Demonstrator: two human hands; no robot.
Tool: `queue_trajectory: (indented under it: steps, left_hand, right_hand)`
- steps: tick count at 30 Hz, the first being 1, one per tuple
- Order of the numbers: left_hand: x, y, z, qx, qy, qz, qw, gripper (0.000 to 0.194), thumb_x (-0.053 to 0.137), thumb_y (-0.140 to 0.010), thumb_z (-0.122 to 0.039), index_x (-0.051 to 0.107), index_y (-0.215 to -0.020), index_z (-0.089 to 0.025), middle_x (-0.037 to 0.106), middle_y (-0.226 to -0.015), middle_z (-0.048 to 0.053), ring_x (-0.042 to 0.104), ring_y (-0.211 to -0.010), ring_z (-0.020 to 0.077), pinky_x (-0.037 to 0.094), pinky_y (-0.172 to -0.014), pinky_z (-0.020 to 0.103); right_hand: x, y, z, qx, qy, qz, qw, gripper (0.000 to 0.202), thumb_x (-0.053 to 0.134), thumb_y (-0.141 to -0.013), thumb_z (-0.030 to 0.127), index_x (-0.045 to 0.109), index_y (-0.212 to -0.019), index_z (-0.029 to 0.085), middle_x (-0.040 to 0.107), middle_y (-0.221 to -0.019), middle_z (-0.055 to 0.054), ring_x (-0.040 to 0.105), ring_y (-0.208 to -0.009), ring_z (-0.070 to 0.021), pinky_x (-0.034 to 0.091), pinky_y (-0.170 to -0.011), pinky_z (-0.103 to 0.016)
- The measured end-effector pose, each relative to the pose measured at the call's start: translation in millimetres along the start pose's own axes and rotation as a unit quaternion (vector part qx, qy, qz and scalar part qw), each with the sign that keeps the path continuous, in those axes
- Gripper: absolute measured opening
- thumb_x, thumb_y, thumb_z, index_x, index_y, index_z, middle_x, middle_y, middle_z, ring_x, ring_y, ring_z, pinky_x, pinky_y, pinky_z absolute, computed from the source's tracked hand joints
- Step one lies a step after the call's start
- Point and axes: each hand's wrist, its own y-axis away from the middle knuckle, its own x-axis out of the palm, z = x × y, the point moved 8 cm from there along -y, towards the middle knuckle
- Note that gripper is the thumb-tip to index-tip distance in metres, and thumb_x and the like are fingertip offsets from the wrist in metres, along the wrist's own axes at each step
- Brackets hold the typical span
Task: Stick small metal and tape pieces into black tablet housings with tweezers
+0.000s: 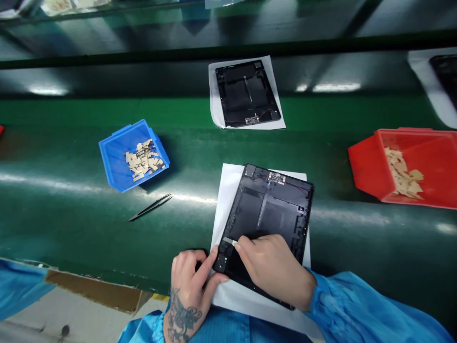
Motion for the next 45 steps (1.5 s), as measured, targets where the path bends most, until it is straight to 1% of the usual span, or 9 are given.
queue_trajectory:
  steps: [4, 10, 15, 19, 23, 27, 35, 41, 45]
  left_hand:
    - [-0.6, -1, -2, 0.023, 0.002, -0.005, 1.000, 0.039, 0.062, -0.085, -0.032, 0.057, -0.120, -0.016, 0.051, -0.090, 0.008, 0.047, -0.081, 0.0206, 0.036, -0.070, 0.034]
    - [-0.5, 0, -2, 0.007, -0.001, -0.004, 1.000, 0.039, 0.060, -0.086, -0.034, 0.056, -0.121, -0.018, 0.052, -0.088, 0.007, 0.047, -0.081, 0.0201, 0.037, -0.070, 0.033]
    - [2.0, 1, 1, 0.001, -0.011, 0.004, 1.000, 0.037, 0.058, -0.087, -0.036, 0.058, -0.120, -0.019, 0.053, -0.088, 0.007, 0.048, -0.081, 0.0199, 0.038, -0.070, 0.033]
    - [0.6, 1, 0, 0.016, -0.008, -0.005, 1.000, 0.040, 0.059, -0.087, -0.037, 0.057, -0.122, -0.019, 0.054, -0.089, 0.007, 0.049, -0.081, 0.0198, 0.038, -0.070, 0.033]
    - [1.4, 1, 1, -0.013, -0.009, 0.007, 1.000, 0.038, 0.058, -0.088, -0.037, 0.058, -0.120, -0.019, 0.055, -0.089, 0.007, 0.049, -0.082, 0.0200, 0.039, -0.072, 0.034]
    - [0.9, 1, -1, -0.015, -0.007, 0.004, 1.000, 0.037, 0.058, -0.087, -0.038, 0.060, -0.118, -0.019, 0.055, -0.088, 0.007, 0.050, -0.082, 0.0206, 0.039, -0.071, 0.034]
    - [1.3, -1, -1, 0.001, -0.014, -0.003, 1.000, 0.038, 0.056, -0.088, -0.038, 0.058, -0.121, -0.019, 0.054, -0.086, 0.007, 0.049, -0.079, 0.0202, 0.038, -0.070, 0.033]
    - [1.7, 0, 0, -0.008, -0.011, 0.000, 1.000, 0.039, 0.057, -0.088, -0.037, 0.057, -0.123, -0.020, 0.055, -0.087, 0.007, 0.050, -0.081, 0.0207, 0.039, -0.072, 0.034]
    - [3.2, 1, 1, -0.013, -0.011, 0.009, 1.000, 0.041, 0.057, -0.088, -0.037, 0.055, -0.125, -0.021, 0.054, -0.088, 0.007, 0.049, -0.081, 0.0206, 0.039, -0.073, 0.034]
  right_hand:
    - [-2, -3, -2, 0.006, 0.002, 0.005, 1.000, 0.024, 0.043, -0.093, 0.016, 0.048, -0.070, 0.019, 0.060, -0.056, 0.000, 0.053, -0.047, -0.0156, 0.012, -0.051, -0.032]
    - [-5, -9, -6, 0.022, 0.011, 0.029, 0.999, 0.027, 0.042, -0.095, 0.021, 0.051, -0.070, 0.019, 0.062, -0.057, -0.001, 0.056, -0.049, -0.0167, 0.013, -0.051, -0.032]
    - [-3, -4, -2, 0.053, 0.008, 0.025, 0.998, 0.024, 0.045, -0.093, 0.018, 0.053, -0.071, 0.019, 0.062, -0.057, -0.001, 0.057, -0.049, -0.0180, 0.013, -0.051, -0.032]
    - [1, 0, -2, 0.085, -0.003, 0.031, 0.996, 0.021, 0.047, -0.092, 0.018, 0.055, -0.072, 0.020, 0.064, -0.059, -0.002, 0.059, -0.051, -0.0196, 0.013, -0.052, -0.032]
    - [4, 0, -6, 0.129, -0.014, 0.049, 0.990, 0.025, 0.043, -0.094, 0.019, 0.056, -0.072, 0.020, 0.065, -0.060, -0.002, 0.061, -0.054, -0.0209, 0.015, -0.052, -0.032]
    - [1, -2, -9, 0.164, -0.021, 0.070, 0.984, 0.027, 0.043, -0.094, 0.021, 0.057, -0.072, 0.021, 0.066, -0.063, -0.003, 0.062, -0.058, -0.0216, 0.017, -0.052, -0.031]
    - [-3, -7, -15, 0.204, -0.074, 0.089, 0.972, 0.031, 0.043, -0.094, 0.020, 0.058, -0.067, 0.019, 0.066, -0.065, -0.002, 0.062, -0.062, -0.0178, 0.024, -0.053, -0.028]
    - [1, -5, -16, 0.184, -0.093, 0.065, 0.976, 0.032, 0.042, -0.095, 0.020, 0.055, -0.066, 0.019, 0.066, -0.065, 0.000, 0.062, -0.062, -0.0153, 0.024, -0.053, -0.027]
    - [3, 2, -8, 0.111, -0.027, 0.017, 0.993, 0.027, 0.040, -0.097, 0.022, 0.054, -0.074, 0.019, 0.064, -0.060, -0.001, 0.058, -0.053, -0.0162, 0.018, -0.052, -0.030]
